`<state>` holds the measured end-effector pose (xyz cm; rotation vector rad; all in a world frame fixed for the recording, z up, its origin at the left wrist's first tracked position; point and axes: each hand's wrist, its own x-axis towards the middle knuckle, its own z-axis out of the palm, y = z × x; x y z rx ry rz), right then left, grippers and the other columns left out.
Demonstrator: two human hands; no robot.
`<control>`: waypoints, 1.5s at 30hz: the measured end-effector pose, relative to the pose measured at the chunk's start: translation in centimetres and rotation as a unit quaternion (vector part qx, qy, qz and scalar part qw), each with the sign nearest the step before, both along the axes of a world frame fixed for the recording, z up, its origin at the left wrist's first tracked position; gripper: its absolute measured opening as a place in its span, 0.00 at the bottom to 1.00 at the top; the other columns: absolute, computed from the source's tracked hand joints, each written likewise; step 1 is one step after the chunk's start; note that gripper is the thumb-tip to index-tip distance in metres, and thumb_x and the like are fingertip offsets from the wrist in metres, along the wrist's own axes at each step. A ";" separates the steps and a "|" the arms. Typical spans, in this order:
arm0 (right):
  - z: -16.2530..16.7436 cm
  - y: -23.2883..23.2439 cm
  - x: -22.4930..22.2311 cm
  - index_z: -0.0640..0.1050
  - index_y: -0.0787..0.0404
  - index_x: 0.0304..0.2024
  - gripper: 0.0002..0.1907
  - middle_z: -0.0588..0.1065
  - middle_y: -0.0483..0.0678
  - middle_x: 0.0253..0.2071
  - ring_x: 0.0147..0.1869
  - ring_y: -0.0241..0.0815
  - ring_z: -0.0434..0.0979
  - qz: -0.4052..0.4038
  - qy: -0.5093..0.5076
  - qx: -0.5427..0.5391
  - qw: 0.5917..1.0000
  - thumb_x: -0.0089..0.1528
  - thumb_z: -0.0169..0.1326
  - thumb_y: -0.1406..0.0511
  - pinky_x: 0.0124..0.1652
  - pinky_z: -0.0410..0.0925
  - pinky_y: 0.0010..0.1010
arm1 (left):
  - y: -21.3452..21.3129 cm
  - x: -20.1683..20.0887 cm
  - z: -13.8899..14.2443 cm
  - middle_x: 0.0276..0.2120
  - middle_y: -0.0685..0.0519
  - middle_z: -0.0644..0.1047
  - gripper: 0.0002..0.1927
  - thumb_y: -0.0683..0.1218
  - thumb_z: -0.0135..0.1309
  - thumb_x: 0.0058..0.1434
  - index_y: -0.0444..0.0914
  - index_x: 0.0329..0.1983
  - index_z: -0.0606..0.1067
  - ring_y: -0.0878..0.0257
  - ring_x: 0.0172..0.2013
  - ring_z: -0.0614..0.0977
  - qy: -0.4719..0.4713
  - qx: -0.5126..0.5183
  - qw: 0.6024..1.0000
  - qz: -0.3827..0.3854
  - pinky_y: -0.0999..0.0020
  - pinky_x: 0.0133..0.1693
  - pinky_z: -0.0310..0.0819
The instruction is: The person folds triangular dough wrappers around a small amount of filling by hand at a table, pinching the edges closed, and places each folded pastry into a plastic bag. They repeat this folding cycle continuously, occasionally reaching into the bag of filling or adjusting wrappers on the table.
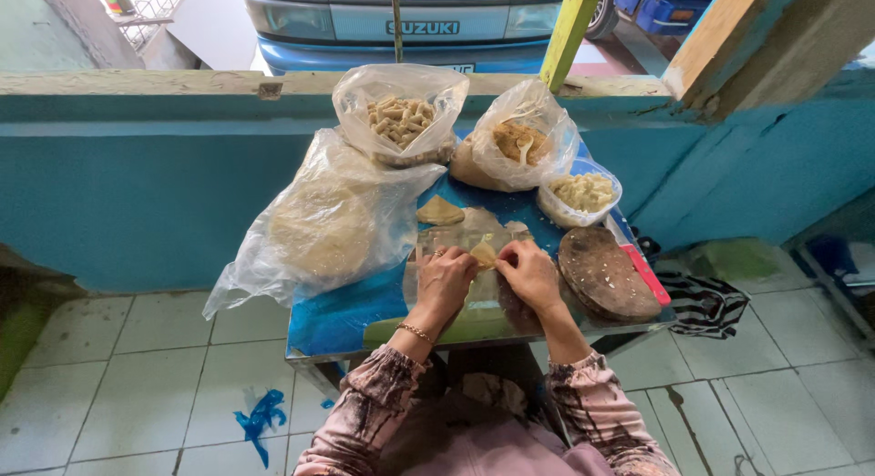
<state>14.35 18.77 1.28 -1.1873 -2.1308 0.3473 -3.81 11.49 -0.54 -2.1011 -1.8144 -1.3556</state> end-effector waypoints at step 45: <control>-0.4 -2.5 0.3 0.84 0.59 0.39 0.07 0.81 0.49 0.39 0.42 0.48 0.81 0.078 0.041 0.049 0.995 0.59 0.61 0.65 0.42 0.72 0.36 | -1.2 1.8 0.0 0.33 0.49 0.78 0.02 0.44 0.58 0.57 0.43 0.30 0.80 0.49 0.41 0.79 0.037 0.010 0.999 -0.022 0.55 0.44 0.73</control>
